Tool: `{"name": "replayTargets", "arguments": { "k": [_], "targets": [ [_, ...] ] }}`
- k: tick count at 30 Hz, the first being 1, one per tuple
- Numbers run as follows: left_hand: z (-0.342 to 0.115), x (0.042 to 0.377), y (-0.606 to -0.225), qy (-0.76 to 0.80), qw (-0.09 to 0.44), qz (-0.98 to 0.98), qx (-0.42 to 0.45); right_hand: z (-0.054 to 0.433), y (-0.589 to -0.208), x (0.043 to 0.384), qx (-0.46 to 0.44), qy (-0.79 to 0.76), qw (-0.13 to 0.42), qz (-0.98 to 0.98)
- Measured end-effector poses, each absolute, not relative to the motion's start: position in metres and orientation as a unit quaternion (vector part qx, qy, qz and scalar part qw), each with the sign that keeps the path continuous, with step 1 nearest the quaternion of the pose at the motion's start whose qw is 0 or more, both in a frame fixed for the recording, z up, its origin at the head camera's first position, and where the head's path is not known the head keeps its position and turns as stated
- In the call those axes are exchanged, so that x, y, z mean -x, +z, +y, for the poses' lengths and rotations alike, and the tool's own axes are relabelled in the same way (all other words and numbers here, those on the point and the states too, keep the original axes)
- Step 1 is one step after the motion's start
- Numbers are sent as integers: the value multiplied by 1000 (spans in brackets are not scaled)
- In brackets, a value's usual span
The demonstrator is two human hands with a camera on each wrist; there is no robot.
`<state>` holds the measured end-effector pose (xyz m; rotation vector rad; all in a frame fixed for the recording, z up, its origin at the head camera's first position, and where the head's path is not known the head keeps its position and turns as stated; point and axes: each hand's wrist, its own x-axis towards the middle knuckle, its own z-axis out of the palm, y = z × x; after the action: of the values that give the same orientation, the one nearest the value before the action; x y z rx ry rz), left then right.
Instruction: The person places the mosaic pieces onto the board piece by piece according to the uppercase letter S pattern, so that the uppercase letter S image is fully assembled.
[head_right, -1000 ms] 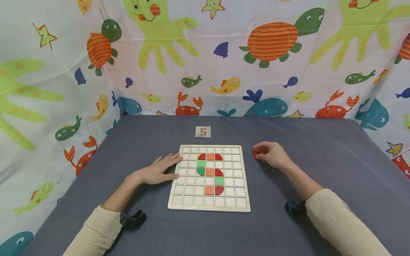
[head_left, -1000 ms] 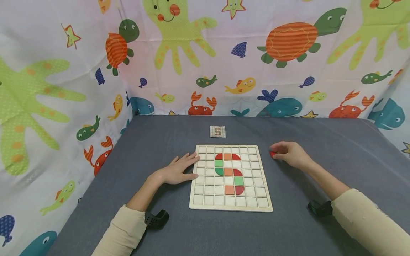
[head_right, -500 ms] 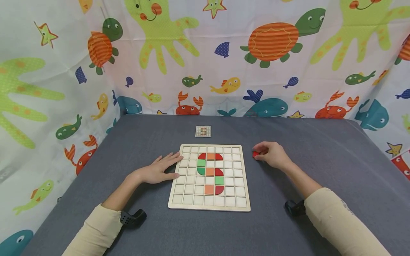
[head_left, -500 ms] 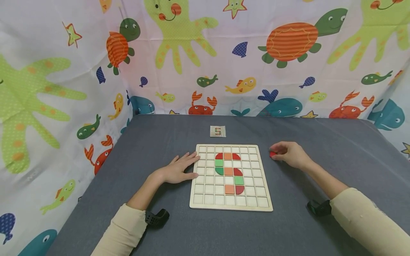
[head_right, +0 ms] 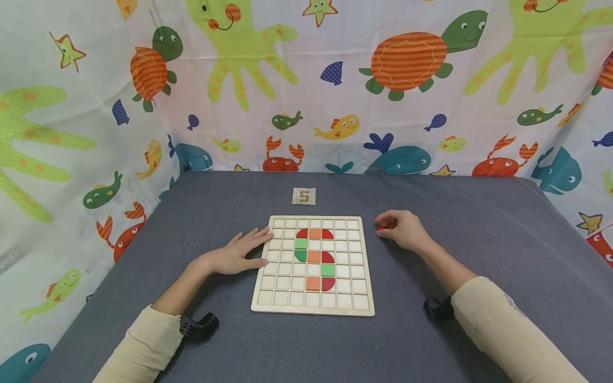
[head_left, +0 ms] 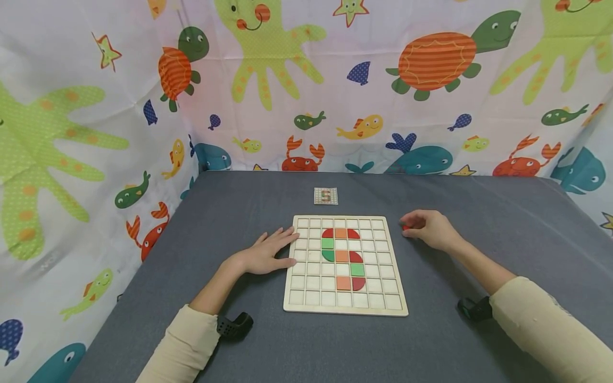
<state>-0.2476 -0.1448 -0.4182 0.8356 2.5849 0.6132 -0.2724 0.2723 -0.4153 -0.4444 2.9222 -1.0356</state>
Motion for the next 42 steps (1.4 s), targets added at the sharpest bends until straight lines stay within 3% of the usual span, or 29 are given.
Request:
{"name": "replayTargets", "arguments": {
  "k": [14, 23, 31, 42],
  "targets": [
    [-143, 248, -418, 211, 177, 916, -293, 279, -411, 270, 97, -340, 59, 933],
    [-145, 248, -418, 213, 176, 916, -291, 282, -405, 268, 9, -432, 108, 895],
    [-145, 247, -417, 213, 177, 916, -291, 283, -408, 268, 5, -548, 170, 819],
    [-145, 247, -418, 213, 176, 916, -290, 269, -407, 261, 22, -547, 162, 821]
  ]
}}
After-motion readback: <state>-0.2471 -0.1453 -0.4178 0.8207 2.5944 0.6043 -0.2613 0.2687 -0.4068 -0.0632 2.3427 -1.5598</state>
